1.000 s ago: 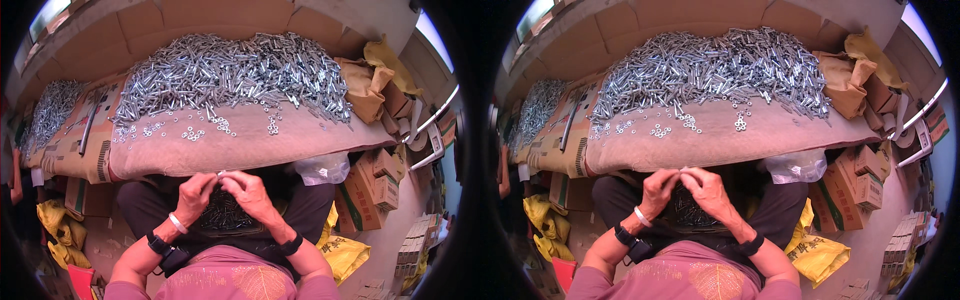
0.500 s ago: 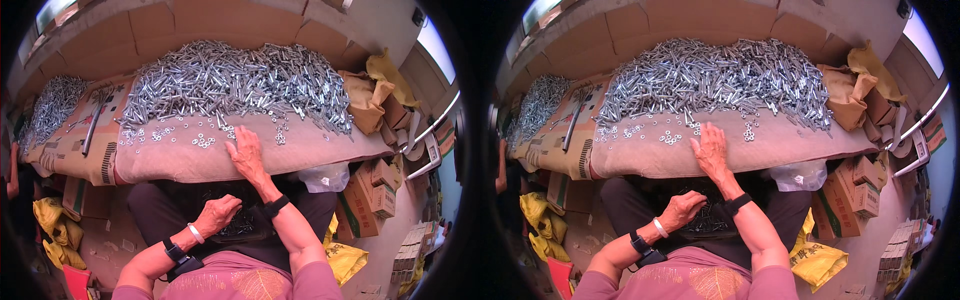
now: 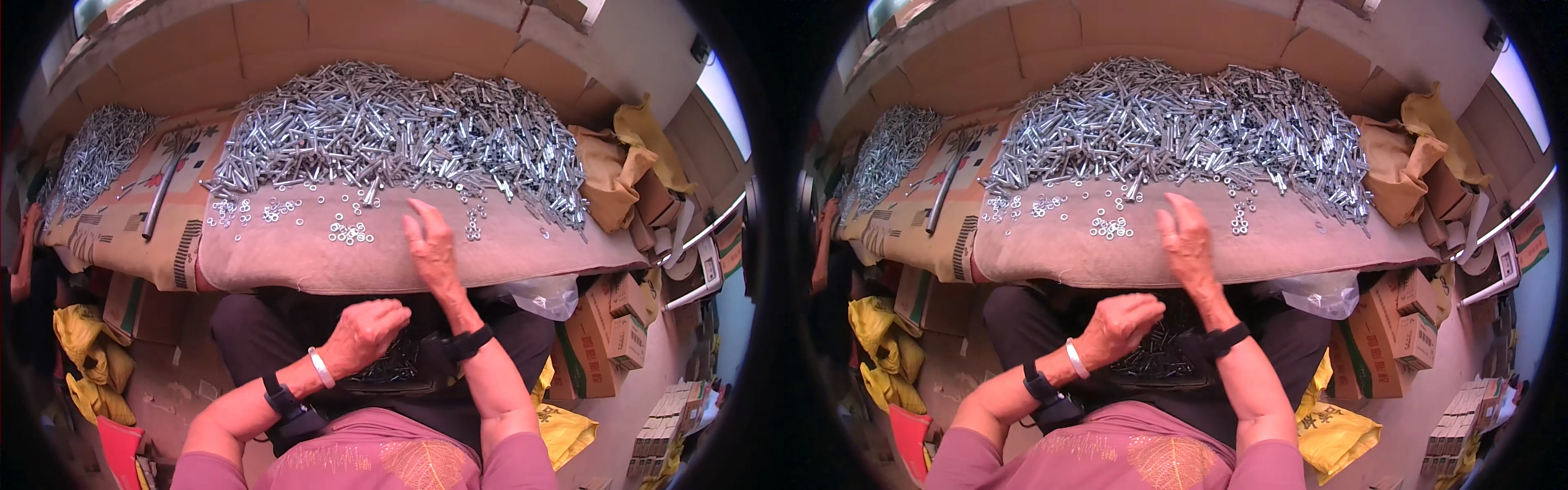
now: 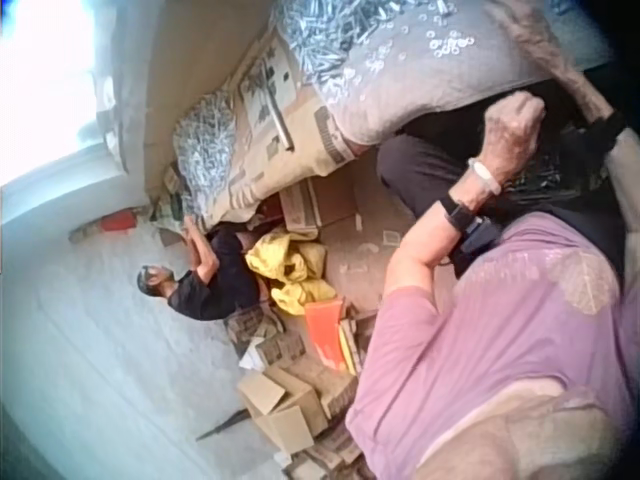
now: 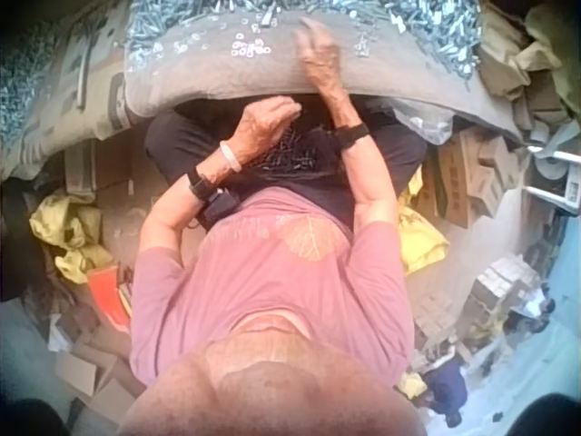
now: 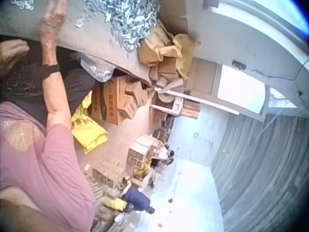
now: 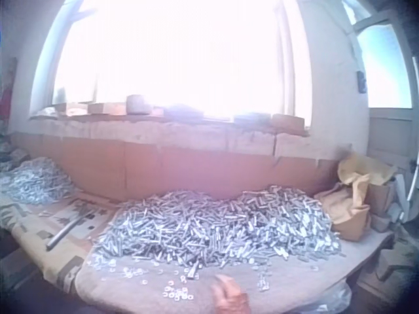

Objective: The recorder is assembling bolts by threading washers onto them.

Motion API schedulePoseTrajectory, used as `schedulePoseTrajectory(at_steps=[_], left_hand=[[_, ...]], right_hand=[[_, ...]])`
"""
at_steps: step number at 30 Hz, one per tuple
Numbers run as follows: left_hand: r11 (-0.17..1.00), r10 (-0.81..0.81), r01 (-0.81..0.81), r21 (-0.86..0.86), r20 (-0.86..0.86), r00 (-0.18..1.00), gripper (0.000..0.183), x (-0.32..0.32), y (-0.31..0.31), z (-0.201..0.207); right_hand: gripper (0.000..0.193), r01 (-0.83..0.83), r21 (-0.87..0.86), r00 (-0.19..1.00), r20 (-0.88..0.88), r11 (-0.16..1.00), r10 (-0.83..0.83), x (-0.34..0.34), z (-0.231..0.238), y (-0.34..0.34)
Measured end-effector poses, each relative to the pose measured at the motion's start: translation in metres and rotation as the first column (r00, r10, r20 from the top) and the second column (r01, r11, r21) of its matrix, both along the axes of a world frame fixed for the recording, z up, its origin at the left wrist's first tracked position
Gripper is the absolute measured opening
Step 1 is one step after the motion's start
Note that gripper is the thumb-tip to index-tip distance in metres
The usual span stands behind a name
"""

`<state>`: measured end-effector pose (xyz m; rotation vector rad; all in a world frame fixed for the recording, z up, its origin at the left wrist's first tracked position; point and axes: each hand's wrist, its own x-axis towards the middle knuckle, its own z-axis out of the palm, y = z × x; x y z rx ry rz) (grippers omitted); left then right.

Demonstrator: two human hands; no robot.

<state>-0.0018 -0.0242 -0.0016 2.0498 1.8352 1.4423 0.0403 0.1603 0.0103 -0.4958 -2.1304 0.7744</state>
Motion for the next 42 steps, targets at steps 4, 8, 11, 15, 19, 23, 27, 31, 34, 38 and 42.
schedulePoseTrajectory(at_steps=[4, 8, 11, 15, 19, 23, 27, 31, 34, 38, 42], left_hand=[[0.928, 0.358, -0.365, -0.072, -0.09, 0.929, 0.014, -0.047, 0.043, 0.006], [0.766, 0.629, -0.636, -0.099, -0.092, 0.772, 0.02, -0.104, 0.095, 0.009], [0.682, 0.663, -0.698, -0.218, -0.22, 0.716, 0.023, -0.114, 0.116, 0.012], [0.689, 0.665, -0.715, -0.113, -0.293, 0.687, 0.014, -0.117, 0.137, 0.003], [0.675, 0.666, -0.723, -0.149, -0.3, 0.683, 0.014, -0.118, 0.139, 0.003], [0.687, 0.698, -0.712, -0.147, -0.142, 0.702, 0.018, -0.114, 0.144, 0.007], [0.797, 0.604, -0.569, -0.205, 0.237, 0.761, 0.024, -0.105, 0.17, 0.034], [0.832, 0.528, -0.527, 0.176, 0.045, 0.848, 0.027, -0.063, 0.175, 0.024], [0.895, 0.437, -0.444, -0.049, -0.105, 0.893, 0.026, -0.044, 0.15, 0.008], [0.891, 0.375, -0.431, -0.145, -0.299, 0.877, 0.02, -0.052, 0.129, -0.009], [0.877, 0.427, -0.478, 0.045, -0.526, 0.735, 0.011, -0.089, 0.118, -0.01]], right_hand=[[0.025, 0.147, 0.22, 0.983, 0.078, 0.964, -0.167, 0.032, -0.038, 0.043], [0.021, 0.194, 0.39, 0.956, 0.132, 0.9, -0.263, 0.026, -0.039, 0.032], [0.021, 0.207, 0.374, 0.953, 0.131, 0.904, -0.272, 0.027, -0.039, 0.032], [0.022, 0.214, 0.359, 0.954, 0.122, 0.908, -0.273, 0.029, -0.037, 0.031], [0.022, 0.22, 0.361, 0.958, 0.096, 0.906, -0.27, 0.031, -0.041, 0.033], [0.022, 0.217, 0.364, 0.961, 0.085, 0.906, -0.264, 0.033, -0.039, 0.035], [0.02, 0.21, 0.361, 0.964, 0.077, 0.909, -0.254, 0.029, -0.038, 0.029], [0.019, 0.223, 0.351, 0.96, 0.08, 0.909, -0.267, 0.031, -0.04, 0.031], [0.019, 0.219, 0.349, 0.961, 0.084, 0.911, -0.263, 0.03, -0.041, 0.031], [0.019, 0.186, 0.351, 0.971, 0.074, 0.918, -0.226, 0.03, -0.039, 0.031], [0.018, 0.192, 0.365, 0.971, 0.066, 0.911, -0.231, 0.03, -0.042, 0.034]])
